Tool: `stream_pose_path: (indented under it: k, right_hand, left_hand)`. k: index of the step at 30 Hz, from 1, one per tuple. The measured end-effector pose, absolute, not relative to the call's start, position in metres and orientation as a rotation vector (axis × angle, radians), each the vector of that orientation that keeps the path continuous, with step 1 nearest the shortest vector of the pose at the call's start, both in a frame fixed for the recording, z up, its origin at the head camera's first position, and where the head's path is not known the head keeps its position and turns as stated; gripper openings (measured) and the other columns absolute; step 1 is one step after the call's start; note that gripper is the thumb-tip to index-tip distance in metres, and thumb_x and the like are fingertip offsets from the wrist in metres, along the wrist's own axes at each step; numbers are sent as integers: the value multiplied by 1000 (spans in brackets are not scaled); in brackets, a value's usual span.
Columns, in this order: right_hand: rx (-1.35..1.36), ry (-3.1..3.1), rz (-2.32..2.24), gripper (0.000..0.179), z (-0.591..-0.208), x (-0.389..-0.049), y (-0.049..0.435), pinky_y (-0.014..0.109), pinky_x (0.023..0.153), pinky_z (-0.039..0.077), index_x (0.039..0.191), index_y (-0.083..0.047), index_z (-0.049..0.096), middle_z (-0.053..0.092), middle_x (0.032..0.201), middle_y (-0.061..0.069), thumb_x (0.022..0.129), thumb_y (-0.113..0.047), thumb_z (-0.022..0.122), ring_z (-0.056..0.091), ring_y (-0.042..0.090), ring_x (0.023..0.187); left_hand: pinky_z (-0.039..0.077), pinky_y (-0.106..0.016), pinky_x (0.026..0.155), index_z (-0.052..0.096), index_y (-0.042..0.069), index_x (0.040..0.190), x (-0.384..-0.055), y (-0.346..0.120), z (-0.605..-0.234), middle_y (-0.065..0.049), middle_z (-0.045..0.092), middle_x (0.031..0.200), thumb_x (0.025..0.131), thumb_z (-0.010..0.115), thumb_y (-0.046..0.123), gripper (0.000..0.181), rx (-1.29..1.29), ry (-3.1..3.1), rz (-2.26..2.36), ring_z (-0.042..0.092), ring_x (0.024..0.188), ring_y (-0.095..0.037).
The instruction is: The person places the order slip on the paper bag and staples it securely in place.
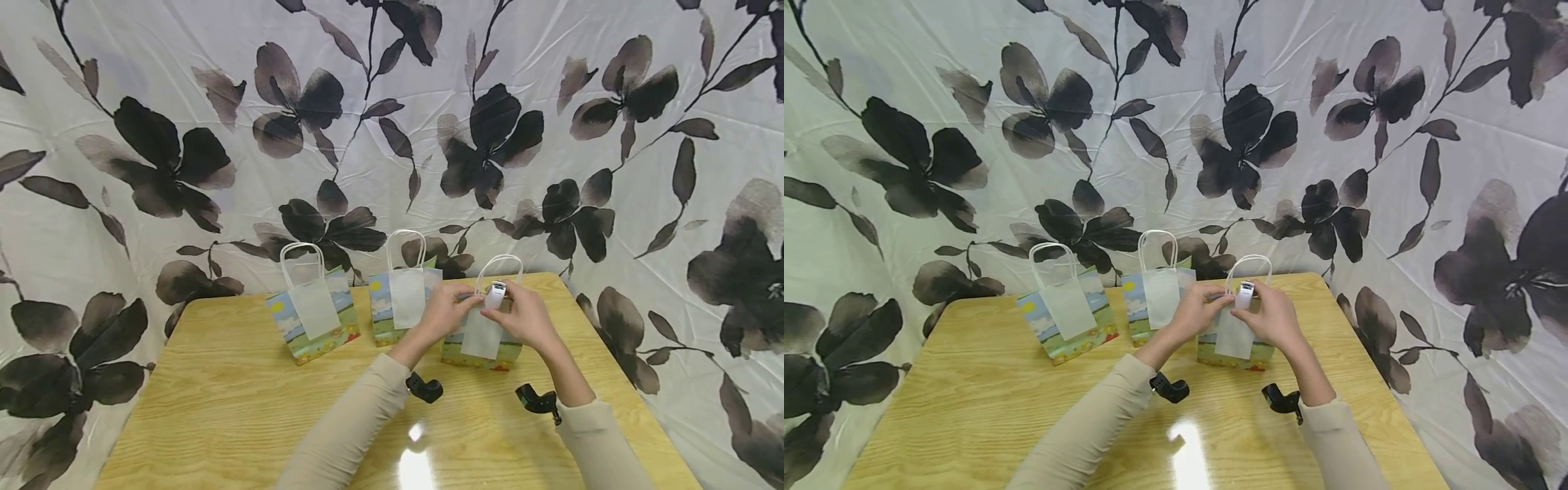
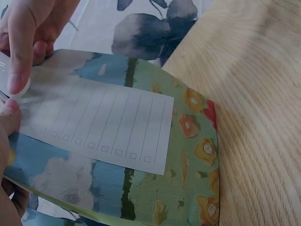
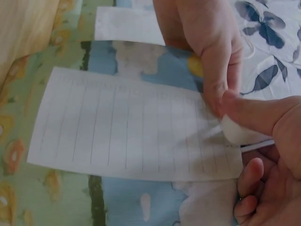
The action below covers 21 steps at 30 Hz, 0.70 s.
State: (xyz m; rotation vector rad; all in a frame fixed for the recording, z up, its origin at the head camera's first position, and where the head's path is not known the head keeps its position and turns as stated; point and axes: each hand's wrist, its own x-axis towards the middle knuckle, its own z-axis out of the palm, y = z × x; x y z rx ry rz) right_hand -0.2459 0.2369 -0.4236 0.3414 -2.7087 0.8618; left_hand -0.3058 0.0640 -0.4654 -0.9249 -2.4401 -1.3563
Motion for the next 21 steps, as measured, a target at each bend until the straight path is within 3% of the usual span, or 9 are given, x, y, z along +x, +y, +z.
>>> stream_pose_path:
  k: [7, 14, 21]
  right_hand:
    - [379, -2675, 938, 32, -427, -247, 238, 33, 54, 36, 102, -5, 63, 59, 74, 3, 80, -17, 82, 44, 17, 60]
    - [420, -2677, 894, 32, -425, -248, 238, 37, 61, 43, 101, -4, 63, 66, 87, 8, 79, -15, 83, 58, 23, 72]
    - [378, -2727, 847, 34, -421, -246, 234, 41, 63, 45, 102, -3, 63, 66, 87, 8, 78, -15, 83, 60, 25, 74]
  left_hand:
    - [49, -17, 68, 78, 13, 101, -305, 62, -466, 2, 73, 99, 92, 66, 30, 22, -925, -2440, -1367, 65, 85, -4]
    - [50, -18, 71, 77, 13, 102, -303, 60, -467, 2, 72, 100, 94, 65, 31, 23, -933, -2443, -1347, 65, 88, -5]
    - [50, -17, 73, 77, 12, 105, -302, 61, -466, 1, 72, 102, 93, 65, 29, 24, -942, -2439, -1354, 65, 90, -6]
